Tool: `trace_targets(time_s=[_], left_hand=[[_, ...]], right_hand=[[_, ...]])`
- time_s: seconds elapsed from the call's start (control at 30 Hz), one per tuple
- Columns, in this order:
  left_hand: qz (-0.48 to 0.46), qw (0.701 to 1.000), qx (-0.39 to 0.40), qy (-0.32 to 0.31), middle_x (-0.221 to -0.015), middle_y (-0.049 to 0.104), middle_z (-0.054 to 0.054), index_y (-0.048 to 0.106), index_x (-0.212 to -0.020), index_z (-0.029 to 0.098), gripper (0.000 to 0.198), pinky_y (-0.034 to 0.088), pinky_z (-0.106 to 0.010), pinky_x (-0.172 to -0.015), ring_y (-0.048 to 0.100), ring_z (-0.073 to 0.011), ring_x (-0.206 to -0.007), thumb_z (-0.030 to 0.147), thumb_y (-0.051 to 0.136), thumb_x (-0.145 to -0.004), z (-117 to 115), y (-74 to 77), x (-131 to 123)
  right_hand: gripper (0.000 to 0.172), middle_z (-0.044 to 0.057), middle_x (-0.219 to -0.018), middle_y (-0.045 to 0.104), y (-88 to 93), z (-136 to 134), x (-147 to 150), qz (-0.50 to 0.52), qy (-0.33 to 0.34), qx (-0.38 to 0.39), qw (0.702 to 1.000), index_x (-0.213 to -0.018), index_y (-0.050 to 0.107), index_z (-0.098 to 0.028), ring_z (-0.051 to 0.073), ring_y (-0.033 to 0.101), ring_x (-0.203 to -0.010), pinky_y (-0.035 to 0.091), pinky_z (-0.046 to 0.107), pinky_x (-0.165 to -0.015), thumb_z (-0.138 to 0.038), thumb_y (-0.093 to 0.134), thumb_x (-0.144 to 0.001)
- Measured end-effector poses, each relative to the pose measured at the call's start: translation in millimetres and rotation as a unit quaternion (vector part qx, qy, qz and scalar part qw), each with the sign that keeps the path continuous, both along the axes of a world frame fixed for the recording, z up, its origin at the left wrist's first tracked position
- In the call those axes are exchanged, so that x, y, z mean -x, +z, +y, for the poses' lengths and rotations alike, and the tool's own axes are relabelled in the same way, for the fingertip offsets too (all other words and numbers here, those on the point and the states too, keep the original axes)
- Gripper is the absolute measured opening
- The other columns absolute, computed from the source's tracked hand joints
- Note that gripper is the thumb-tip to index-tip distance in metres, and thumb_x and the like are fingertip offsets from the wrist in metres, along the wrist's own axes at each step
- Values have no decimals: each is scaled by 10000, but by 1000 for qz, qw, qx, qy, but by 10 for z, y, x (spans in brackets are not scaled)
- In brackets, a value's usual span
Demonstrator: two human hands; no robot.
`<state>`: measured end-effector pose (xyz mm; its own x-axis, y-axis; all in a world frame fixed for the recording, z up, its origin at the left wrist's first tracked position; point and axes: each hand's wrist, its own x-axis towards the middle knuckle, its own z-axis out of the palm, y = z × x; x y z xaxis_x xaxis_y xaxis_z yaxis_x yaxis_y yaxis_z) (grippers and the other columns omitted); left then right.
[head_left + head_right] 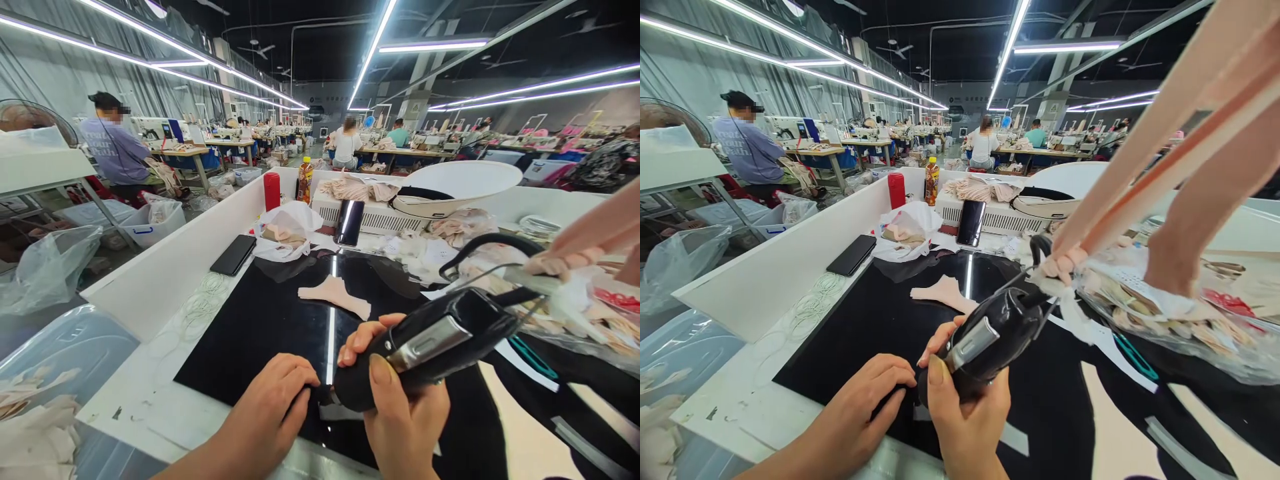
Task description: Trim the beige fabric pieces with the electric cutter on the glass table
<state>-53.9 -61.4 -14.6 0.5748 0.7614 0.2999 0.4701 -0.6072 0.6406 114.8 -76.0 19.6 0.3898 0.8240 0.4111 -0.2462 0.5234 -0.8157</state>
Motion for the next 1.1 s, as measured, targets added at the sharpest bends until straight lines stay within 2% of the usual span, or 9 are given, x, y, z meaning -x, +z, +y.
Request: trace_targets(time_s=[0.33,0.5,0.63,0.8,0.9,0.97,1.03,1.1], left_hand=[[-15,1000,10,-1,-1137,661,-32,619,-1078,231,264,552,-301,-960,636,-166,-1048,62,441,-982,-2,-33,9],[-10,1000,0,-1,-1130,670,-42,627,-1069,222,270,567,-289,-936,646,-166,-1041,61,428,-984,12,-20,-20],[6,1000,-24,-18,-1091,671,-37,658,-1041,225,303,569,-272,-910,650,-164,-1017,31,439,-961,12,6,-16],[46,993,-43,-97,-1093,668,-16,692,-1013,237,357,535,-261,-914,640,-163,-1031,-40,498,-897,65,19,34],[79,983,-60,-155,-1046,679,-7,702,-1031,243,339,531,-253,-865,655,-156,-952,-22,521,-924,210,57,10],[98,976,-69,-180,-1068,688,-18,700,-1084,236,300,534,-259,-862,668,-162,-949,18,535,-962,356,110,-51],[106,970,-76,-206,-1129,700,-37,687,-1131,218,258,535,-286,-921,680,-183,-1013,49,594,-960,514,171,-141],[98,961,-77,-246,-1180,712,-47,662,-1173,209,289,513,-334,-1013,673,-216,-1111,80,697,-917,650,222,-243]], right_hand=[[314,-6,-852,612,28,-64,-16,-3,11,-8,1000,-1197,573,-299,163,602,-684,587,351,-647,-368,725,-930],[290,-7,-852,617,9,-73,14,10,5,14,1000,-1185,572,-299,163,624,-685,588,362,-667,-342,717,-937],[316,-3,-868,644,56,-55,-71,-19,10,9,1000,-1208,569,-302,173,659,-686,598,371,-664,-340,721,-934],[526,-19,-849,690,307,-47,-347,-47,-63,5,997,-1352,524,-325,175,668,-683,602,356,-675,-362,773,-890],[456,-19,-836,705,438,-40,-528,-71,-98,12,993,-1213,603,-299,195,690,-691,607,372,-675,-417,822,-832],[393,-12,-855,710,473,-23,-620,-111,-156,37,981,-1077,645,-264,197,705,-687,595,366,-692,-411,867,-788],[374,-13,-874,703,476,1,-671,-134,-215,61,966,-999,652,-242,176,698,-658,572,348,-699,-378,901,-756],[408,-21,-890,688,461,24,-678,-118,-236,66,962,-1022,639,-243,155,673,-632,562,341,-684,-362,913,-745]])
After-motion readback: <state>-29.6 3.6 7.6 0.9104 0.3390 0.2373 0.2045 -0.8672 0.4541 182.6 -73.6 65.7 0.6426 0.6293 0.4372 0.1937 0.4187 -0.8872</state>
